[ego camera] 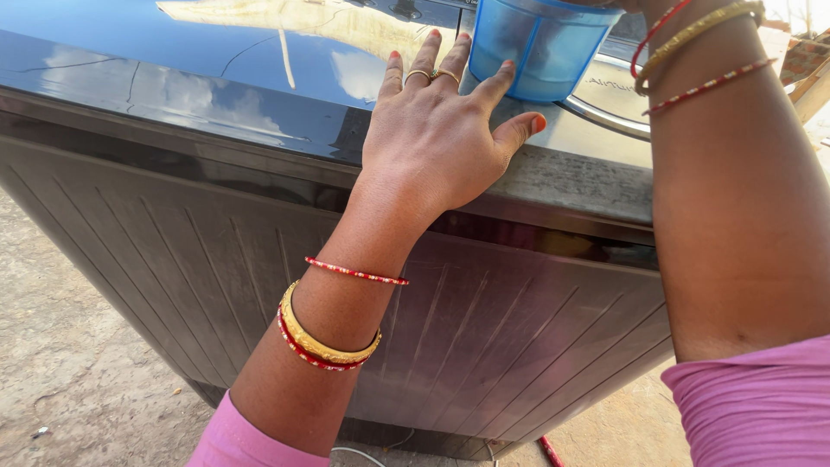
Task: The person cleans the exterior of a washing machine by hand using a cloth. The person wipes the front panel, top lid, and control area, reaching up to touch a blue container on top of the machine.
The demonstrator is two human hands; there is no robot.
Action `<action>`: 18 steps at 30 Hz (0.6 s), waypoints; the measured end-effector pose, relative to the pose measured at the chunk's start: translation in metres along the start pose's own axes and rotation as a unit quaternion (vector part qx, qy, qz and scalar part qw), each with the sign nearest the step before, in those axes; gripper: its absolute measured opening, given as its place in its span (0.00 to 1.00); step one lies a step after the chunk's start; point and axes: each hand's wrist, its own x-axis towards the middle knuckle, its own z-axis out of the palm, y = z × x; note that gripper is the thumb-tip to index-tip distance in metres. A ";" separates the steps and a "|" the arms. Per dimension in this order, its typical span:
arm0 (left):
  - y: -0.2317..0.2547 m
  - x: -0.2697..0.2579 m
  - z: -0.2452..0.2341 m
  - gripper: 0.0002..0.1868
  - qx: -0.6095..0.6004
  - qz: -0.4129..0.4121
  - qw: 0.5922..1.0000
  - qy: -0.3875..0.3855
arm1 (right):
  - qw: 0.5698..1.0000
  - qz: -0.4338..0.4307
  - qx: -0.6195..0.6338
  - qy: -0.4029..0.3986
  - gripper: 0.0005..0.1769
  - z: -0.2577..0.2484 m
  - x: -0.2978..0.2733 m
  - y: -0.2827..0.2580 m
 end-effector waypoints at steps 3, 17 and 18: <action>0.000 0.001 -0.005 0.38 0.000 -0.004 1.000 -0.016 | 1.000 0.000 -0.006 0.003 0.24 -0.007 0.007 -0.003; 0.003 0.003 -0.009 0.41 0.023 -0.026 0.997 -0.074 | 1.000 0.018 0.012 0.005 0.24 -0.011 0.014 -0.026; 0.003 0.003 -0.009 0.41 0.025 -0.028 0.997 -0.074 | 1.000 0.020 0.013 0.005 0.24 -0.011 0.014 -0.026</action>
